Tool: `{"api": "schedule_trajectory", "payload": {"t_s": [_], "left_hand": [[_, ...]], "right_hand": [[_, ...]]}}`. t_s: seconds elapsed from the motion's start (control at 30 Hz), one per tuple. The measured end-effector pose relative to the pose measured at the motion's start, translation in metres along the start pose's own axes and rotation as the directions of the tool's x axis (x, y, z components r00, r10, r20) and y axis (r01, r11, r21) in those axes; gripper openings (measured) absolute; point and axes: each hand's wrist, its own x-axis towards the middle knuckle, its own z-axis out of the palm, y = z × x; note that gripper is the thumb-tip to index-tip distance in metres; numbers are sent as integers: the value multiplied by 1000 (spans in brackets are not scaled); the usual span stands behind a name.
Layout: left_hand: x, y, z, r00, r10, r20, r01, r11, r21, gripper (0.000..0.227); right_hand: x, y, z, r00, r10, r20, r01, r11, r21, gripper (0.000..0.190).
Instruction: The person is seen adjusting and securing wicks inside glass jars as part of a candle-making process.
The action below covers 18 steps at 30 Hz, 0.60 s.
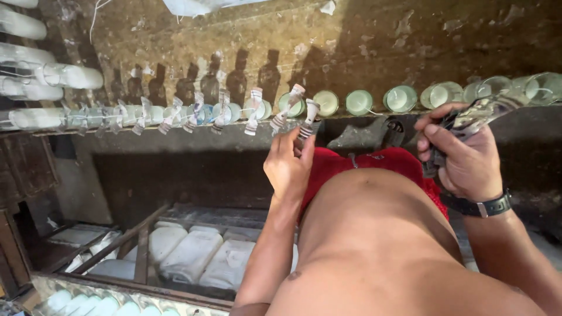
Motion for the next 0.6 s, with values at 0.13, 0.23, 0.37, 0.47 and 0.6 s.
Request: {"api": "schedule_trajectory", "payload": {"t_s": [0.13, 0.23, 0.37, 0.47, 0.6], "left_hand": [[0, -2, 2, 999, 29, -39, -29, 1000, -11, 21], [-1, -4, 6, 999, 22, -25, -22, 1000, -7, 22], [-1, -7, 10, 1000, -15, -2, 15, 999, -29, 21], [3, -5, 11, 1000, -7, 29, 7, 1000, -8, 23], [14, 4, 7, 991, 95, 90, -99, 994, 40, 24]], "right_hand": [[-1, 1, 0, 1000, 3, 30, -4, 999, 39, 11], [-2, 1, -1, 999, -7, 36, 5, 999, 39, 10], [-3, 1, -2, 999, 39, 3, -39, 999, 19, 12], [-3, 0, -3, 997, 79, 23, -79, 997, -7, 20], [-5, 2, -5, 983, 125, 137, -122, 992, -28, 37]]}}
